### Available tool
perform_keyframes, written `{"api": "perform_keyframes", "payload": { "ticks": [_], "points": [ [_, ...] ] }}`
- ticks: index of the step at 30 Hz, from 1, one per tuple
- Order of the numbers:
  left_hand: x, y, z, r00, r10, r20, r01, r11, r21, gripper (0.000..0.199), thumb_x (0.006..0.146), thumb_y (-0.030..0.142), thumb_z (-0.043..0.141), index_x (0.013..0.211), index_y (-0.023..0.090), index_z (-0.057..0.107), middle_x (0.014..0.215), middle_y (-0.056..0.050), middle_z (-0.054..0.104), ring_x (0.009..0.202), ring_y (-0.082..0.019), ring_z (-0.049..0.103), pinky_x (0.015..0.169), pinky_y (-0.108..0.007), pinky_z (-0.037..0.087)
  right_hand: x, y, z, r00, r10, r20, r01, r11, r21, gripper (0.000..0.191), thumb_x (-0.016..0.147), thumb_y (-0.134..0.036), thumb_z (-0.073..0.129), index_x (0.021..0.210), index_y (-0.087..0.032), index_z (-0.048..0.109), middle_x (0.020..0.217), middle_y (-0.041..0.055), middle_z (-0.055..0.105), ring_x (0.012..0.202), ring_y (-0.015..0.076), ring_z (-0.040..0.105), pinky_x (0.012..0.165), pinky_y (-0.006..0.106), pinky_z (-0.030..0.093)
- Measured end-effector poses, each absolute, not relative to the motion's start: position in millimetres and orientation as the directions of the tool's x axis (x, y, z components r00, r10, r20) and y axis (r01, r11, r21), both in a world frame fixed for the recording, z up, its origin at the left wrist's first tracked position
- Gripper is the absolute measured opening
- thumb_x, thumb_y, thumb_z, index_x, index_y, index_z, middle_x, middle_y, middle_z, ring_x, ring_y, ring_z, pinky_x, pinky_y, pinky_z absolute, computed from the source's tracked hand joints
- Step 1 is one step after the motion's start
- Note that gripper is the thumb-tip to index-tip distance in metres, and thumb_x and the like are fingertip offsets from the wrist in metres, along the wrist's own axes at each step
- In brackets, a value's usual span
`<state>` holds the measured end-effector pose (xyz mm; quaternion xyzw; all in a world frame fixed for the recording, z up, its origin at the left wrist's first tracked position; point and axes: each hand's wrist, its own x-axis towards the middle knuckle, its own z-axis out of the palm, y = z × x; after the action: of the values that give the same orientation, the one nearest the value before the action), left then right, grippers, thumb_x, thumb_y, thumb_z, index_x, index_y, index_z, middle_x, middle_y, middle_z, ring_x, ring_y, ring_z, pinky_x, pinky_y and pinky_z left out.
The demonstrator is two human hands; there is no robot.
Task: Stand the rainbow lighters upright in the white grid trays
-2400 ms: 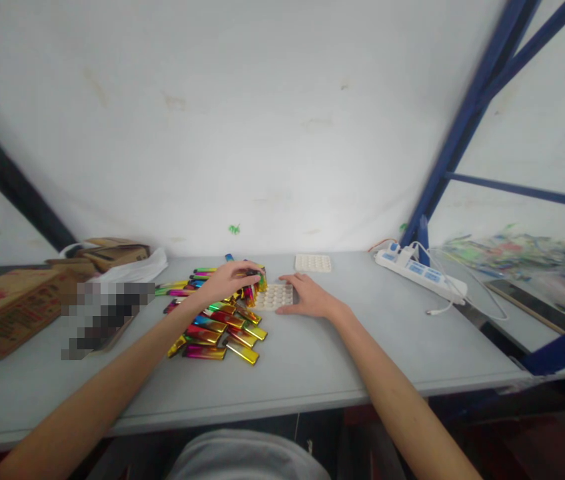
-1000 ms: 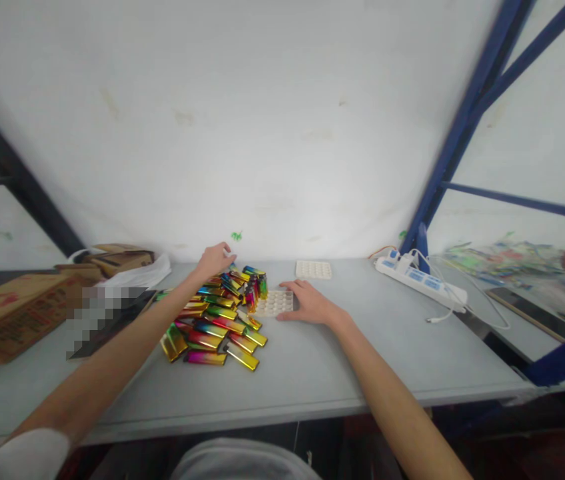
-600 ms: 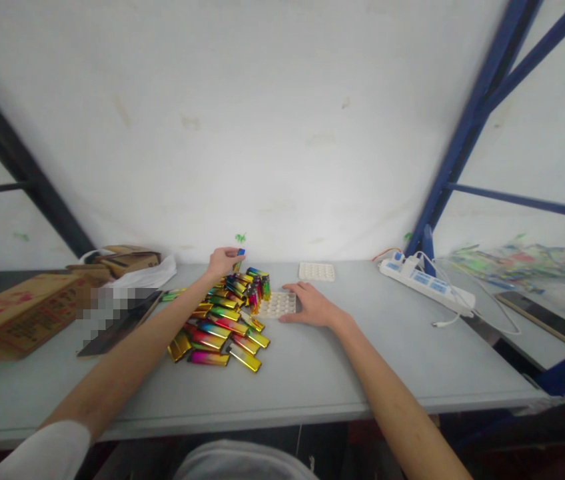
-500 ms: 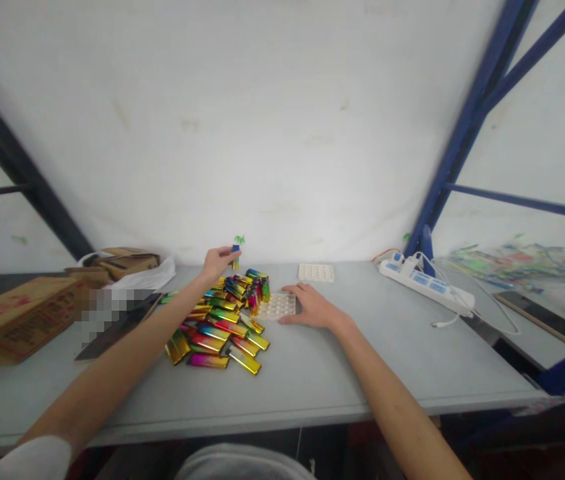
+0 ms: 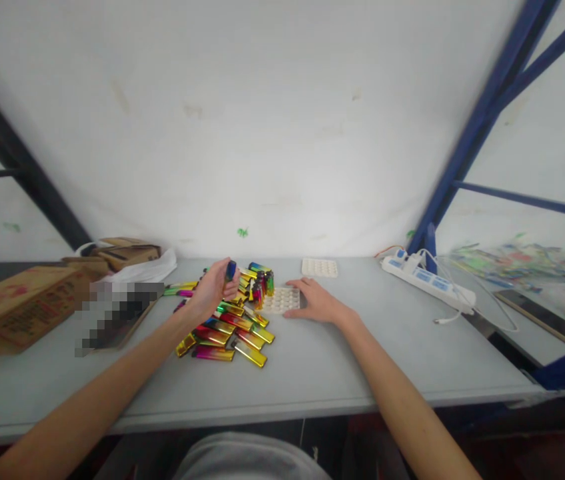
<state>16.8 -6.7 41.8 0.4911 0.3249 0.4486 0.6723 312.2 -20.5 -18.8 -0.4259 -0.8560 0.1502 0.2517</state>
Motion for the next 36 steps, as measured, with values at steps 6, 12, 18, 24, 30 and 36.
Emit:
{"api": "perform_keyframes", "payload": {
  "ticks": [6,12,18,24,30,36],
  "points": [
    [21.5,-8.6,41.3,0.427,0.904,-0.031,-0.301,0.174,0.937,0.038,0.094,0.037,0.038,0.062,0.018,0.047,0.056,0.005,0.031,0.044,-0.008,0.028,0.043,-0.019,0.028,313.2,-20.7,-18.7,-0.516,0.801,0.303,0.649,0.596,-0.473,0.079,0.081,-0.058,0.081,0.145,-0.02,0.055,0.139,0.0166,0.061,0.128,0.0337,0.057,0.112,0.053,0.044],
    [30.5,-19.4,42.1,0.429,0.9,-0.079,-0.281,0.216,0.935,0.035,0.093,0.03,0.035,0.063,0.018,0.046,0.058,0.004,0.03,0.045,-0.009,0.029,0.043,-0.019,0.029,312.3,-22.7,-16.5,-0.505,0.811,0.297,0.656,0.584,-0.478,0.078,0.081,-0.056,0.082,0.144,-0.019,0.056,0.139,0.0171,0.06,0.129,0.0337,0.057,0.113,0.053,0.044],
    [32.4,-21.3,40.7,0.423,0.903,-0.08,-0.291,0.219,0.931,0.033,0.094,0.031,0.037,0.064,0.019,0.045,0.058,0.004,0.031,0.046,-0.009,0.029,0.043,-0.018,0.029,311.9,-23.3,-16.5,-0.498,0.815,0.295,0.655,0.577,-0.488,0.079,0.08,-0.056,0.082,0.144,-0.02,0.055,0.14,0.017,0.06,0.13,0.0338,0.056,0.114,0.054,0.043],
    [35.1,-20.7,43.5,0.381,0.924,0.036,-0.347,0.106,0.932,0.034,0.094,0.049,0.05,0.08,0.019,0.053,0.06,0.004,0.042,0.048,-0.01,0.036,0.044,-0.02,0.032,312.7,-22.7,-17.8,-0.506,0.809,0.299,0.651,0.585,-0.484,0.079,0.081,-0.058,0.081,0.145,-0.021,0.055,0.14,0.0164,0.06,0.13,0.0334,0.056,0.113,0.053,0.044],
    [46.2,-27.6,63.2,0.217,0.935,0.28,-0.184,-0.242,0.953,0.028,0.088,0.045,0.07,0.1,0.021,0.061,0.076,-0.001,0.07,0.068,-0.014,0.062,0.059,-0.022,0.045,312.3,-22.1,-17.6,-0.509,0.803,0.309,0.647,0.594,-0.478,0.078,0.081,-0.058,0.081,0.144,-0.02,0.055,0.138,0.0166,0.061,0.128,0.0336,0.057,0.111,0.053,0.045],
    [55.6,-27.5,73.8,0.331,0.862,0.385,-0.085,-0.379,0.921,0.025,0.081,0.035,0.079,0.096,0.016,0.078,0.106,-0.011,0.077,0.102,-0.024,0.067,0.088,-0.032,0.053,309.5,-23.1,-15.1,-0.492,0.818,0.296,0.668,0.574,-0.474,0.078,0.079,-0.056,0.083,0.144,-0.019,0.056,0.136,0.0182,0.061,0.124,0.0351,0.059,0.109,0.054,0.045]
  ]
}}
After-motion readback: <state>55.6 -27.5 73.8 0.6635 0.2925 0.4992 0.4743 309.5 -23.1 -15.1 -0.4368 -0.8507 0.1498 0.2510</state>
